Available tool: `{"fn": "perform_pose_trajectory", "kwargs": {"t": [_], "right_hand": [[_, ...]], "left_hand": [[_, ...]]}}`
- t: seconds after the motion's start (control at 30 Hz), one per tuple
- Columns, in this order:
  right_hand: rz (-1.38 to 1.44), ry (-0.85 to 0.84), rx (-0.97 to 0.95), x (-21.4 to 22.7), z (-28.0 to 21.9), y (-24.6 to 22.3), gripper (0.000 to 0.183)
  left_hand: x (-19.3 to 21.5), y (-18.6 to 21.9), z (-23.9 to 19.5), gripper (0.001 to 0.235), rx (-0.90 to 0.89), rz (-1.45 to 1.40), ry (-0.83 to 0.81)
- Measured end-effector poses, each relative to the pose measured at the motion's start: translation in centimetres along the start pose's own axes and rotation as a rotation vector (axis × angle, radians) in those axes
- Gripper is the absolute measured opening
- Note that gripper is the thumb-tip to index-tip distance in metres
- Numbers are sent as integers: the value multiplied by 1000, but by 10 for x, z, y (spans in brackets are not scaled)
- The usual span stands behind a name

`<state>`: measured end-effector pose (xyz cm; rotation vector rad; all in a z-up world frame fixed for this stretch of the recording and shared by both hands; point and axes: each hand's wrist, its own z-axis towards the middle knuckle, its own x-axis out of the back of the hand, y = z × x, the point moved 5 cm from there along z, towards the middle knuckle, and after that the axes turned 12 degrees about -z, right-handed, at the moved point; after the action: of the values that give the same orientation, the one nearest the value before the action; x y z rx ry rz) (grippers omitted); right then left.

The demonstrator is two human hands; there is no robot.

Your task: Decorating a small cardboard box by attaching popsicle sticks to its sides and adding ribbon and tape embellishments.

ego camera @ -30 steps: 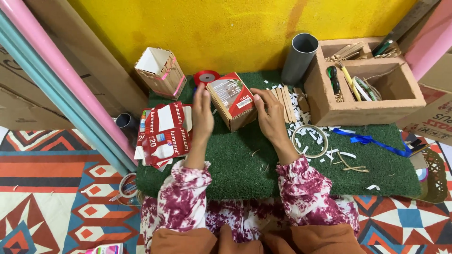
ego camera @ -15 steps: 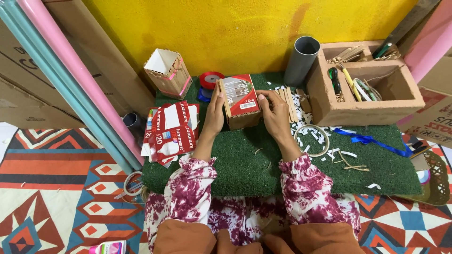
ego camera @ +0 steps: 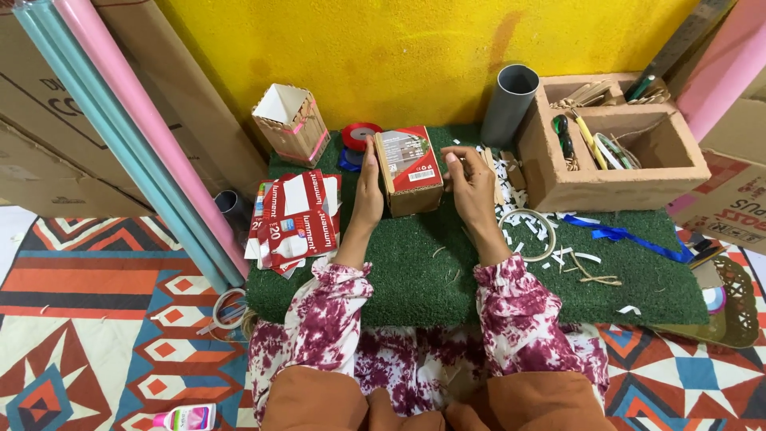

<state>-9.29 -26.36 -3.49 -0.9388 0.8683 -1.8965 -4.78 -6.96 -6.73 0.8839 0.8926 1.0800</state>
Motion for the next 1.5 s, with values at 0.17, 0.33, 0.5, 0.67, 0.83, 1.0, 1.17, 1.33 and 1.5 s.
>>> {"fn": "perform_pose_trajectory", "kwargs": {"t": [0.17, 0.33, 0.5, 0.67, 0.83, 1.0, 1.17, 1.33, 1.5], "right_hand": [[-87, -105, 7, -5, 0, 8, 26], [-86, -163, -9, -11, 0, 13, 31], [-143, -159, 20, -10, -1, 6, 31], [-140, -153, 11, -8, 0, 8, 33], [-39, -88, -25, -8, 4, 13, 29], [180, 81, -93, 10, 16, 27, 27], [195, 107, -76, 78, 18, 3, 18], [-447, -180, -138, 127, -26, -48, 12], [-924, -754, -198, 111, -95, -17, 35]], "left_hand": [[5, -5, -5, 60, -7, -116, -10], [-2, -11, -9, 57, -9, -175, -69], [-7, -18, -10, 67, 25, -360, -110], [-4, -31, -8, 68, 43, -395, -137], [-7, -22, -8, 78, 10, -328, -76], [-3, 17, -7, 83, -194, -73, 88], [-11, 45, -16, 53, -538, 266, 240], [-68, 16, -49, 20, -731, 388, 39], [-138, 10, -68, 22, -473, 706, -389]]}}
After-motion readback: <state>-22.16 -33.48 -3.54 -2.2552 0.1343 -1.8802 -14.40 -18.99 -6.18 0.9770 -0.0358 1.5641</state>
